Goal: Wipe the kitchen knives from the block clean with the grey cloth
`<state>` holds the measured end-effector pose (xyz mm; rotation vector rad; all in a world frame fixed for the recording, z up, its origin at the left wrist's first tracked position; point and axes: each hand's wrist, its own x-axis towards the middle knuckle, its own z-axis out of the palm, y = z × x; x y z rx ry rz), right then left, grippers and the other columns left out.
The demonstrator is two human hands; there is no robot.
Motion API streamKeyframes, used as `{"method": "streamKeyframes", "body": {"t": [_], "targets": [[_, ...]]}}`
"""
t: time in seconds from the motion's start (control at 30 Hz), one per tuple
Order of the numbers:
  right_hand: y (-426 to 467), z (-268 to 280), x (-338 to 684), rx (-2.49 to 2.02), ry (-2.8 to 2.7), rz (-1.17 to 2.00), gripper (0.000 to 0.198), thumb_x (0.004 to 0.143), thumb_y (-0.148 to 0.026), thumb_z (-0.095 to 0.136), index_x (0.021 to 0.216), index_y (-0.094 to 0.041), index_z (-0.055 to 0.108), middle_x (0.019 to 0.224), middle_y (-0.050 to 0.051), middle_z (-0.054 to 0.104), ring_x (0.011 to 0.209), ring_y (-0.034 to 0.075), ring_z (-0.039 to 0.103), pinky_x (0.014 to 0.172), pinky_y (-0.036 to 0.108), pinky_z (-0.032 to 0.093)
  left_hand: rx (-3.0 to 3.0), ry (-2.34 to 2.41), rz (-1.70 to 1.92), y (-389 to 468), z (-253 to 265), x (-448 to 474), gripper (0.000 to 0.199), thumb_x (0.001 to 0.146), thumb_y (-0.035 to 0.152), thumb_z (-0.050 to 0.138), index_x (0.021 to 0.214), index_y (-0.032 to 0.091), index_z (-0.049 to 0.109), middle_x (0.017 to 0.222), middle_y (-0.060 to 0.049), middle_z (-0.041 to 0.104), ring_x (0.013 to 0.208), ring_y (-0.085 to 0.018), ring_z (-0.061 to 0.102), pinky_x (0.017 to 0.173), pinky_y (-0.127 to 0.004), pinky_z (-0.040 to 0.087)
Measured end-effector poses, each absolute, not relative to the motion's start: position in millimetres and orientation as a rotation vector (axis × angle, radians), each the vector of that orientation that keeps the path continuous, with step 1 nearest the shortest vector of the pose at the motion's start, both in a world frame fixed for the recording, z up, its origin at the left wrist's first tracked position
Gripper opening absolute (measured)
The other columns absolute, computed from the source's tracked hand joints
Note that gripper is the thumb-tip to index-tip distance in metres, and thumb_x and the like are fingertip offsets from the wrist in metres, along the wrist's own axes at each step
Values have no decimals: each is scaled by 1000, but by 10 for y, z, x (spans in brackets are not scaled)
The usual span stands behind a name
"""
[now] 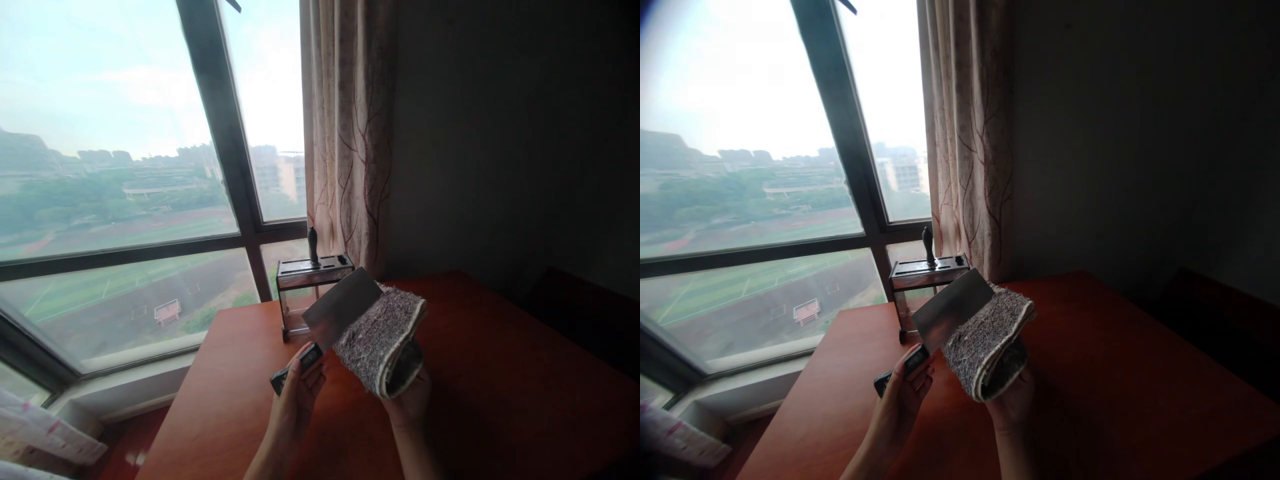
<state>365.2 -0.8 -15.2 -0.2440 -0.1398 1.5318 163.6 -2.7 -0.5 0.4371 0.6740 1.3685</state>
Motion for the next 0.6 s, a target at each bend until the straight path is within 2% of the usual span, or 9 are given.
{"method": "streamKeyframes", "body": {"t": [0.2, 0.33, 0.47, 0.6], "targets": [[77, -106, 3451, -333, -183, 1554, 28, 66, -47, 75, 86, -29, 74, 95, 0, 77, 94, 23, 69, 89, 44, 52, 418, 664, 1380, -10, 7, 1612, 45, 76, 45, 71, 114, 21, 67, 103, -11, 74, 85, -20, 69, 84, -32, 49], [112, -170, 3333, -399, -245, 1528, 27, 66, -47, 76, 84, -28, 72, 85, -1, 76, 91, 23, 68, 93, 45, 50, 413, 637, 1358, 6, -44, 1591, 45, 78, 45, 69, 116, 22, 66, 105, -11, 74, 95, -22, 68, 89, -33, 48], [90, -305, 3354, -404, -290, 1494, 24, 67, -38, 75, 89, -28, 71, 85, -1, 75, 95, 24, 67, 95, 47, 48, 411, 584, 1353, 2, -55, 1615, 39, 80, 42, 69, 113, 22, 68, 108, -11, 73, 108, -26, 65, 101, -42, 43], [43, -313, 3407, -367, -321, 1449, 25, 61, -19, 75, 85, -27, 72, 87, -2, 75, 87, 22, 69, 93, 45, 50, 424, 559, 1357, -10, -6, 1636, 36, 81, 42, 68, 111, 22, 69, 108, -11, 73, 109, -27, 64, 105, -47, 39]]}}
